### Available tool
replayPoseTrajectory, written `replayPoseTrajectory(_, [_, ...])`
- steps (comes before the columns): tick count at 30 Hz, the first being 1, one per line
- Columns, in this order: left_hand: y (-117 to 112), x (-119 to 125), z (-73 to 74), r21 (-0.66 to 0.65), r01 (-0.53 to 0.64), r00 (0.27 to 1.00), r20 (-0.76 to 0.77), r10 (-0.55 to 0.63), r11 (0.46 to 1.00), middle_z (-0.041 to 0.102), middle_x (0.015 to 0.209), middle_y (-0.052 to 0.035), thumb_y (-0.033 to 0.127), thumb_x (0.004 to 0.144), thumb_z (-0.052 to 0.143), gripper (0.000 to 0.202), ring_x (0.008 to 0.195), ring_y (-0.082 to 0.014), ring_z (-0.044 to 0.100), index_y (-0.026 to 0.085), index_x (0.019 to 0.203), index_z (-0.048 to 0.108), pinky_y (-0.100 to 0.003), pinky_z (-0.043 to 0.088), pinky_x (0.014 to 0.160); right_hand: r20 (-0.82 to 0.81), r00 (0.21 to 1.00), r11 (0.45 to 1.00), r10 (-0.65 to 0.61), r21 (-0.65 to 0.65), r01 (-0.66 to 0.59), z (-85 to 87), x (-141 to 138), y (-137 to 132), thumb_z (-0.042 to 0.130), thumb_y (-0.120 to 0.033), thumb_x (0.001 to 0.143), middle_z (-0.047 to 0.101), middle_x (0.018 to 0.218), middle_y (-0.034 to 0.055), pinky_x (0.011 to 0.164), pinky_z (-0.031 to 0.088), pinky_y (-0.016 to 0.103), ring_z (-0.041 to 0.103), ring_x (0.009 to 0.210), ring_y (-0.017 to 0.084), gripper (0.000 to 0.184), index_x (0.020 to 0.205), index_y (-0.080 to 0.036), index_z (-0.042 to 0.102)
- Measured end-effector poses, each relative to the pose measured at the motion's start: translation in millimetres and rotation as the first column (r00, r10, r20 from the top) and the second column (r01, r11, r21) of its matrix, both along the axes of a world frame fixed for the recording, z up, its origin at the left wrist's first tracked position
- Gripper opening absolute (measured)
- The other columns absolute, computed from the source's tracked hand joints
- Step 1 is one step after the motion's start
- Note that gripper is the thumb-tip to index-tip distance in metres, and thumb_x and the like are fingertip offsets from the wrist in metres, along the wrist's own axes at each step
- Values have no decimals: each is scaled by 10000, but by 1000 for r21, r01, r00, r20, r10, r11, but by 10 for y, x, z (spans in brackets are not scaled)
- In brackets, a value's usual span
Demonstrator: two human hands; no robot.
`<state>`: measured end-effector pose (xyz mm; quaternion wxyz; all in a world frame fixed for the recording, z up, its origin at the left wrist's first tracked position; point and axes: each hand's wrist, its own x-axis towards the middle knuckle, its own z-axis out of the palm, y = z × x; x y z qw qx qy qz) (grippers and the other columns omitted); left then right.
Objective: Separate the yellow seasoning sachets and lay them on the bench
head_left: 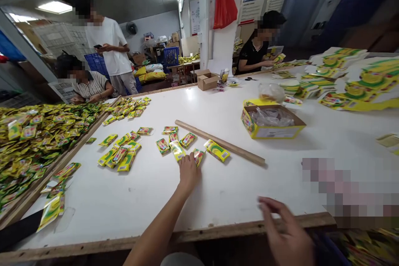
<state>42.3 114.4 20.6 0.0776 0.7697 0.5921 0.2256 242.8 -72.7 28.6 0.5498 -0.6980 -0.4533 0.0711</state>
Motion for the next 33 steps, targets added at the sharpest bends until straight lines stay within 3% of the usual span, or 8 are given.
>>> replayPoseTrajectory(4, [-514,-156,-112,-5,15,994,109,-14,1000,580,1069,-124,154,772,545,410,989,-290,527,152,1173,466,-415,421,837,-277,918,950,284,-52,-309,-177,-572,401,550,-519,827,669,977,88,713,546,315,653,809,229,350,994,-215,596])
replayPoseTrajectory(10, [-1236,-363,-259,-54,43,872,490,-11,998,542,1157,-127,284,787,629,525,1095,-287,524,179,1250,404,-453,393,950,-617,611,822,496,107,-559,-316,-981,733,579,-417,820,654,1029,96,750,554,346,666,861,225,427,1168,-214,437])
replayPoseTrajectory(13, [-1215,-409,-192,-171,142,686,727,28,975,574,1157,-102,332,808,634,580,1037,-243,583,230,1299,342,-399,442,909,-541,594,759,596,136,-637,-285,-1026,717,539,-351,869,656,1011,72,781,537,325,657,888,210,332,1168,-223,470])
replayPoseTrajectory(16, [-1096,-463,-99,-212,285,555,832,19,935,631,1058,-65,350,869,561,424,898,-199,628,246,1247,400,-329,494,788,-508,573,715,643,130,-687,-277,-975,661,526,-328,882,651,1006,62,786,528,315,650,896,208,327,1191,-230,486])
replayPoseTrajectory(22, [-997,-524,-132,-292,403,481,874,71,867,660,776,-26,353,821,632,235,696,-164,607,176,970,591,-257,483,648,-477,566,653,673,22,-757,-251,-841,702,538,-358,871,651,883,45,738,504,302,631,827,213,235,1046,-202,561])
replayPoseTrajectory(26, [-992,-516,-172,-232,344,461,886,52,910,672,844,-48,337,825,623,190,797,-191,626,167,908,632,-281,496,726,-362,641,684,677,-12,-729,-227,-897,823,521,-394,891,622,779,26,699,486,277,598,764,198,227,818,-189,587])
replayPoseTrajectory(30, [-1040,-495,-148,-165,298,409,912,30,940,658,1025,-76,317,853,589,241,948,-213,631,200,1064,582,-329,506,835,-388,646,725,658,94,-682,-243,-992,830,521,-357,902,648,913,50,782,501,302,622,855,204,219,1042,-195,570])
replayPoseTrajectory(33, [-1087,-500,-97,-137,261,477,879,-4,956,657,1038,-82,327,868,571,229,986,-222,626,198,1057,589,-346,496,876,-333,635,695,697,93,-713,-221,-999,768,495,-337,916,652,995,78,840,493,325,612,945,220,221,1035,-195,614])
